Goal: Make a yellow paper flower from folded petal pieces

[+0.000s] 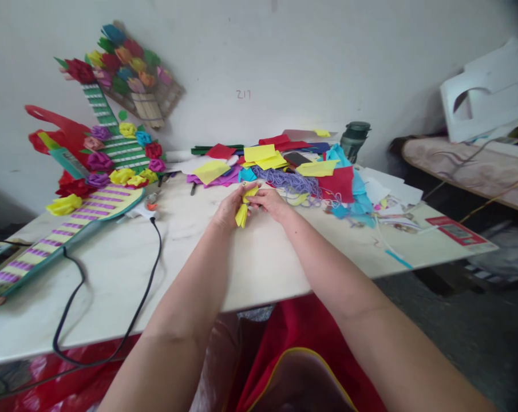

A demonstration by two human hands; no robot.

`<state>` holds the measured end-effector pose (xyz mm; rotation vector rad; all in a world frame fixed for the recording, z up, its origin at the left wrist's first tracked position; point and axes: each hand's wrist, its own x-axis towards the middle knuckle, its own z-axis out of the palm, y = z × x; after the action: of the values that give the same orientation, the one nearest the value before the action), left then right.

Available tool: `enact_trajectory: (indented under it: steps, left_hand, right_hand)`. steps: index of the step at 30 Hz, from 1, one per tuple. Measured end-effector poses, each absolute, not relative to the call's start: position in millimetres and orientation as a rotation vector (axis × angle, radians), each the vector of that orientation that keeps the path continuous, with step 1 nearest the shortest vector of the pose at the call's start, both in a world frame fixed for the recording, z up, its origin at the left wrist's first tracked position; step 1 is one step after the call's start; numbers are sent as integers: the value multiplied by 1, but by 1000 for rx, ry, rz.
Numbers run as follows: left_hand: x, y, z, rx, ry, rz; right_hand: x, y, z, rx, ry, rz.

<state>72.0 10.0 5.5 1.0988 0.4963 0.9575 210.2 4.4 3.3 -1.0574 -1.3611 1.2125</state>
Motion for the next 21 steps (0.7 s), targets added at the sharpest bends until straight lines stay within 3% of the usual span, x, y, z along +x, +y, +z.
enact_trajectory:
  steps: [7, 21]
  left_hand:
    - [69, 9, 6, 1110, 669, 1128]
    - [66, 13, -4, 1483, 1008, 1081]
  right_hand:
    - [211, 7, 5, -1094, -1147, 1066]
    - [214, 13, -2, -1155, -1098, 1017]
